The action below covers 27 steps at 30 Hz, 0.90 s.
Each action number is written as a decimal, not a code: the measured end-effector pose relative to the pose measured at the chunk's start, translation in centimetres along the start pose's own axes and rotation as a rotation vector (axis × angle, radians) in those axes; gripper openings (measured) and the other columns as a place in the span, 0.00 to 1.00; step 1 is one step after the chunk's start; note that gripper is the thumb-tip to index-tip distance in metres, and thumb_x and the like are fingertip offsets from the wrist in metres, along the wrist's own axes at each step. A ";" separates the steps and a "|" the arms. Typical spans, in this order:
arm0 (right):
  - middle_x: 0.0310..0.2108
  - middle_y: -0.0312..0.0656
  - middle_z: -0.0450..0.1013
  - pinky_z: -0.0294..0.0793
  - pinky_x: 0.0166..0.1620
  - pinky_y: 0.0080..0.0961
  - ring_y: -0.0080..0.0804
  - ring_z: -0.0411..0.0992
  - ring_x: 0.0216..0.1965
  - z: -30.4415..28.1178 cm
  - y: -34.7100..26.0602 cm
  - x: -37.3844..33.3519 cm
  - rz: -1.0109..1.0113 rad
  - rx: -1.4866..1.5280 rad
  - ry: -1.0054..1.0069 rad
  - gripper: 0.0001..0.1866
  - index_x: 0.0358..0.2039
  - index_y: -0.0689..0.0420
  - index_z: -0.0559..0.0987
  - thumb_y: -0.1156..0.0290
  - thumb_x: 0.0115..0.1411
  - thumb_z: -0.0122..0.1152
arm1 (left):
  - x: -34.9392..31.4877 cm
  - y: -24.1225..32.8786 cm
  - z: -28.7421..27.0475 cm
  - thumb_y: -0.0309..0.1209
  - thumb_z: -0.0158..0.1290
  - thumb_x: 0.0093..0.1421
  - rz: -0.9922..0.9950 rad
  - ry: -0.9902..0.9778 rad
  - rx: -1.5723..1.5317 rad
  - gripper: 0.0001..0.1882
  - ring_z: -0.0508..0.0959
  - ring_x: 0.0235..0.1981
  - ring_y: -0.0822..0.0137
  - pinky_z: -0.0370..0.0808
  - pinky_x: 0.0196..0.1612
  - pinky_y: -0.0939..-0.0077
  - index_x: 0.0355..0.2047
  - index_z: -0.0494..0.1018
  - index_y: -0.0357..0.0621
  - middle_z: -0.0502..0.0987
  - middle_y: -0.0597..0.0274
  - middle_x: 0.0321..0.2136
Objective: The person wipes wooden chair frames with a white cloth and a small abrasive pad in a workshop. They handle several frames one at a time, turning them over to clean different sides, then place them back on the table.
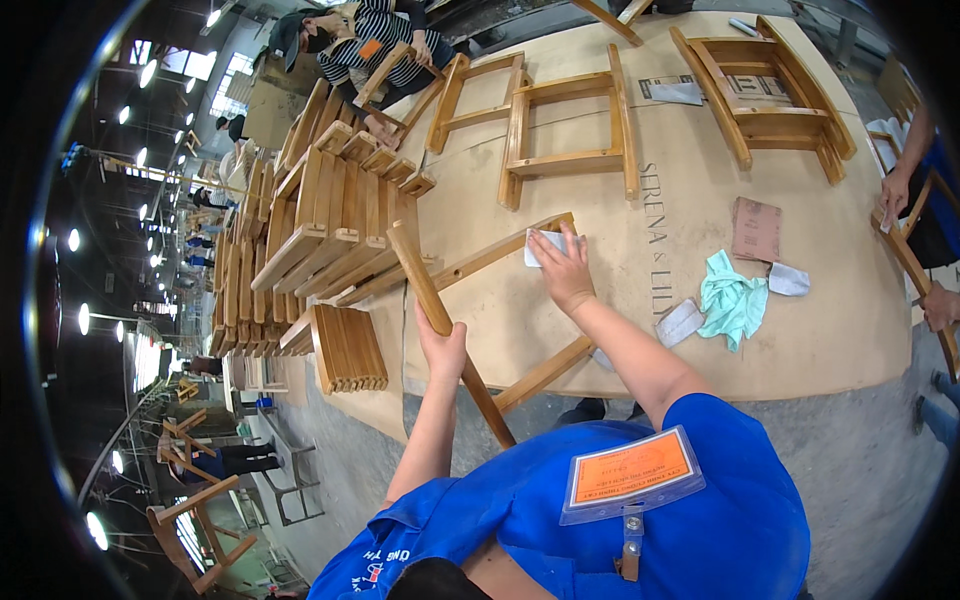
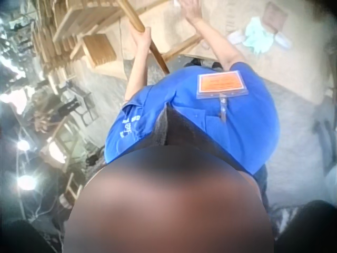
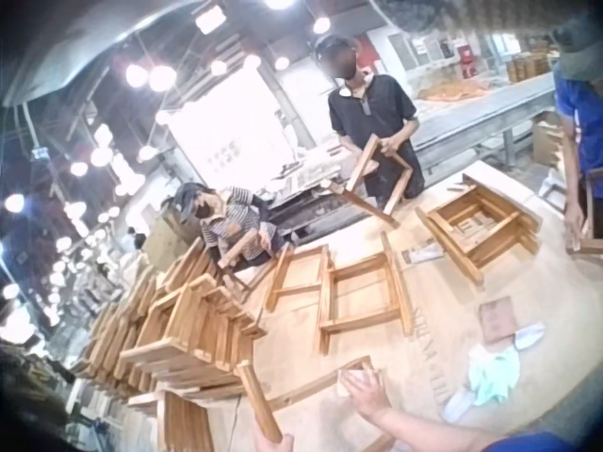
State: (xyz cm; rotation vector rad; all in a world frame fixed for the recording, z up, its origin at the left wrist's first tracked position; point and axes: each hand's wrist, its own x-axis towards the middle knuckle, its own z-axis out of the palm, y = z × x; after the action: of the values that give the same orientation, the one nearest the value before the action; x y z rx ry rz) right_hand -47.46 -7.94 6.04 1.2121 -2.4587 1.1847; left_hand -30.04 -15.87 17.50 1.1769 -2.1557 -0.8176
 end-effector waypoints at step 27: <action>0.51 0.52 0.70 0.68 0.55 0.33 0.41 0.70 0.51 -4.3 17.0 -5.1 0.844 0.482 -0.018 0.16 0.47 0.63 0.74 0.68 0.65 0.44 | -0.1 3.6 -2.2 0.22 0.55 0.44 0.119 -0.123 0.008 0.45 0.69 0.51 0.46 0.67 0.54 0.60 0.64 0.50 0.36 0.70 0.42 0.47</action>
State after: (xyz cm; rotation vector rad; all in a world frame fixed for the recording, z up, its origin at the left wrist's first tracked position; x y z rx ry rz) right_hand -57.29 4.32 -3.33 0.1662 -2.8737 2.0428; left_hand -30.41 -14.78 21.55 1.0147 -2.3056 -0.8492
